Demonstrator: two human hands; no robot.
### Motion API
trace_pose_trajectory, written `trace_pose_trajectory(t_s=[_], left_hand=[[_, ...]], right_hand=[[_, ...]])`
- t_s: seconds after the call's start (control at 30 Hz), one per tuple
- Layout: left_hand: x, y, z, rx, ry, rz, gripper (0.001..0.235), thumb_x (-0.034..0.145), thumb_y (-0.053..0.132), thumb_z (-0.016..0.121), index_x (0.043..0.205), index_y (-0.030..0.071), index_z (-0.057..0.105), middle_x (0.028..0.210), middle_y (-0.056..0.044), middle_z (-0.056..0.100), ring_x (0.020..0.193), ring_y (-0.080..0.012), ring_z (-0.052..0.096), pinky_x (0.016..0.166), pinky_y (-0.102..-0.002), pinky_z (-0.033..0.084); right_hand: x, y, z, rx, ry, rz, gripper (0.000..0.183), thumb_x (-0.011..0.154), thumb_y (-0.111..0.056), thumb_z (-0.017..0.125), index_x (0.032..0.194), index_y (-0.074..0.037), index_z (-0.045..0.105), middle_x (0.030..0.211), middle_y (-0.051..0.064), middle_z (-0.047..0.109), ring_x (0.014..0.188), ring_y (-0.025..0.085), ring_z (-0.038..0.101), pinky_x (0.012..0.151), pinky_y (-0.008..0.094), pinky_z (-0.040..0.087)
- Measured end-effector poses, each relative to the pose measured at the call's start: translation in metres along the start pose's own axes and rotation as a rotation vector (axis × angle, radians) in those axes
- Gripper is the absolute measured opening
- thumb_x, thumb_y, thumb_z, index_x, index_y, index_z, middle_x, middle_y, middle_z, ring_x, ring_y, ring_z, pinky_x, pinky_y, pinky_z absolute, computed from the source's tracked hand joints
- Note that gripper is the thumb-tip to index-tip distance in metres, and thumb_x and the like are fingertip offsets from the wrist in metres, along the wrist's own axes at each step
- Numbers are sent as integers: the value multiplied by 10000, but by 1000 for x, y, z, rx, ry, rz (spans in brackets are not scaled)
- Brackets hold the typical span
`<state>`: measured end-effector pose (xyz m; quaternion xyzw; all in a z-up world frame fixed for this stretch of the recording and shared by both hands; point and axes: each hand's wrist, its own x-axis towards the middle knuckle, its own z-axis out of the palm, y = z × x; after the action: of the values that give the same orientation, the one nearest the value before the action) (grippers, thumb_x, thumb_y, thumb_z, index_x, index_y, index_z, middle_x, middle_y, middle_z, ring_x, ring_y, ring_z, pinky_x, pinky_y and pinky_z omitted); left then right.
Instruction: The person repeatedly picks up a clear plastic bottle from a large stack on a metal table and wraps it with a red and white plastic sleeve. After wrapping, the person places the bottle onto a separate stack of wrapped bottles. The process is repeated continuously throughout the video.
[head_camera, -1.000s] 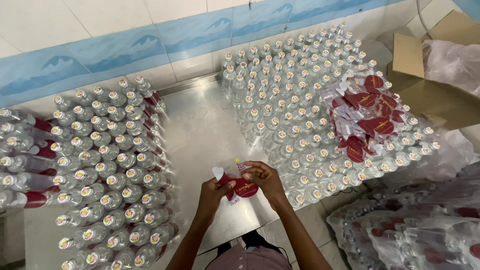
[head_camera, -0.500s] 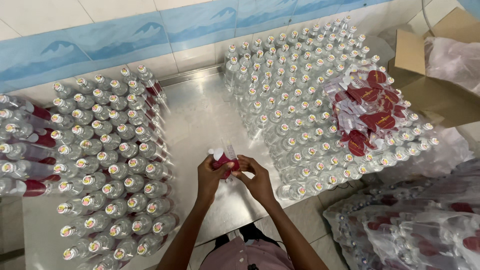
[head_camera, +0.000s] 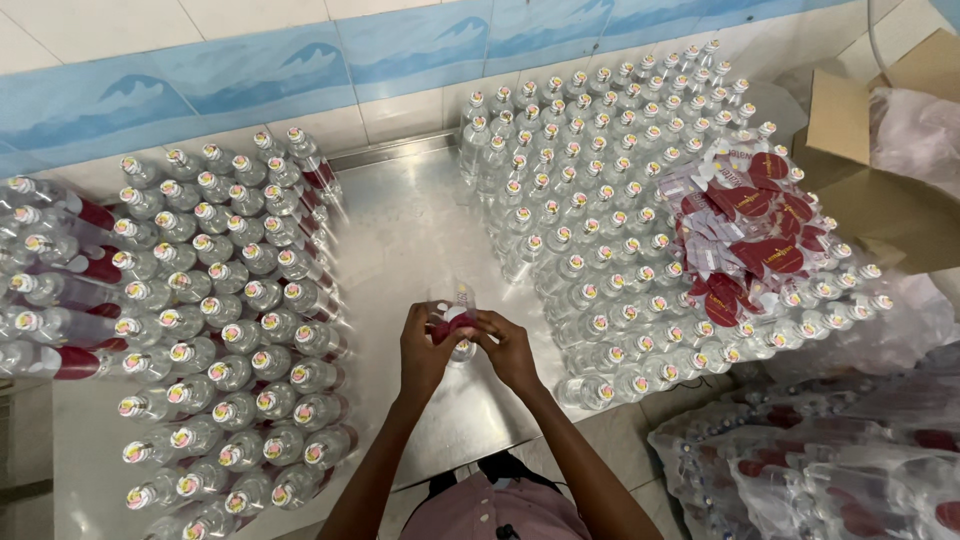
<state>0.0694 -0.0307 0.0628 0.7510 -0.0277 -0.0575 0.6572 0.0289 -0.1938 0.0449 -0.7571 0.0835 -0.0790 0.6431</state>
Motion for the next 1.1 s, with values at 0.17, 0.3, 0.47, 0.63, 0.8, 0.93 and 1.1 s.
trace_pose_trajectory(t_s=[0.17,0.3,0.47,0.63,0.8,0.93,1.1], left_hand=[[-8,-3,-5,60,12,-17,558,835,369,989,1234,87,720,1048,-98,696,911,-242,659,882,-395,557],[-9,-14,-6,93,37,-32,503,856,379,970,1227,131,737,1007,-79,725,888,-228,636,865,-386,541],[-9,-14,-10,136,20,28,463,894,406,933,1205,124,737,1038,-79,725,910,-254,649,879,-416,547],[-15,-11,-8,174,-26,101,452,916,426,891,1240,142,757,1077,-58,743,1021,-256,709,925,-384,567],[-20,-15,-8,149,-24,57,437,939,409,875,1241,114,761,1054,-88,734,994,-257,706,926,-391,560],[-19,-10,-14,156,-33,100,370,983,405,817,1230,132,787,1013,-75,744,947,-233,724,880,-373,573],[-14,-26,-16,209,-54,146,336,991,385,807,1210,131,792,1019,-73,758,958,-244,736,891,-380,583]], right_hand=[[1,9,-4,144,-3,72,376,970,15,799,1328,-97,812,1157,112,864,1155,155,734,1104,448,571],[2,9,-8,207,-86,129,343,1019,-71,787,1361,-93,798,1158,148,856,1124,169,735,1089,445,565],[0,-15,-14,166,-141,139,336,1040,-106,767,1375,-99,790,1177,165,854,1142,194,743,1085,454,562],[4,6,-23,132,-164,142,320,1065,-104,732,1380,-89,785,1193,178,846,1148,213,732,1105,481,544],[-5,29,-22,200,-152,195,300,1093,-137,701,1377,-90,785,1188,160,848,1148,199,719,1115,472,530],[-11,12,-22,196,-153,211,294,1118,-170,666,1375,-102,790,1184,166,852,1157,231,752,1116,483,527],[-14,19,-26,77,-174,139,290,1108,-156,672,1363,-115,804,1182,152,857,1207,273,745,1133,508,515]])
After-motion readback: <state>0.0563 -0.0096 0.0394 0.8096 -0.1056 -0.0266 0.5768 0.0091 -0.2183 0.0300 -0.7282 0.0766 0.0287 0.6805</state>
